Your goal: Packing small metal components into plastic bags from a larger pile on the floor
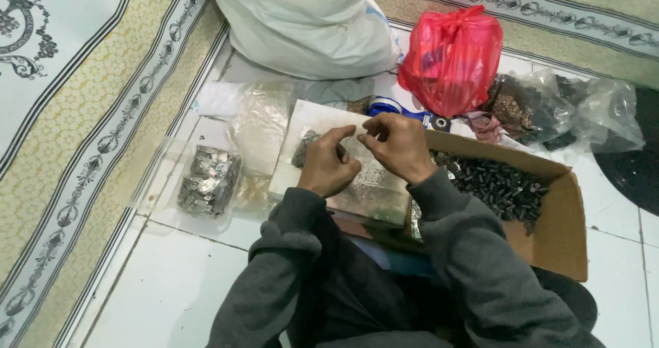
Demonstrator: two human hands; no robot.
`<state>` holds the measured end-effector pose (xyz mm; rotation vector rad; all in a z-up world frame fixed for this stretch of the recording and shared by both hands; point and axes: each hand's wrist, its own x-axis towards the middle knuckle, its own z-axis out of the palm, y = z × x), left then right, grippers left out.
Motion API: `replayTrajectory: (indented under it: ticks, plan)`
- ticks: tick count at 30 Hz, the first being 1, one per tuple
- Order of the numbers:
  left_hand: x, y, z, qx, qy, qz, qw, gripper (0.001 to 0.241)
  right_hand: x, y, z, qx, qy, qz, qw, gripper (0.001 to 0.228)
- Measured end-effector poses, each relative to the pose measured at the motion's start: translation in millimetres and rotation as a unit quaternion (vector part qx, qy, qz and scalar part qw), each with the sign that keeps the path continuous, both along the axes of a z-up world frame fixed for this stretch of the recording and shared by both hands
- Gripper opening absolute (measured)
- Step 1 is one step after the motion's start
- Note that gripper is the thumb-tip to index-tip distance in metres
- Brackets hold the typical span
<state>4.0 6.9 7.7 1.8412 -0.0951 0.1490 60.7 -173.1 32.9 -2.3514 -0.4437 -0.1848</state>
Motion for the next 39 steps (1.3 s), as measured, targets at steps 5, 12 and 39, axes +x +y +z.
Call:
replayTrajectory:
  ticks: [5,12,39]
  plan:
    - [16.0,18.3,33.3,0.087,-0.05,-0.05,0.994,0.057,12.0,6.8,22.6,-0.119,0.07,-0.004,0.99,0.038]
    - [20.4,34.1,90.0,0.264,-0.085,-0.044,0.96,0.022,14.7,-0.2,48.6,-0.063,0.114,-0.037,0.991,0.024]
    - [14.0,18.3,55.1,0.301,-0.223,-0.054,0.926,0.004,-5.2,-49.6,53.6,-0.166,-0.056,0.213,0.961,0.017]
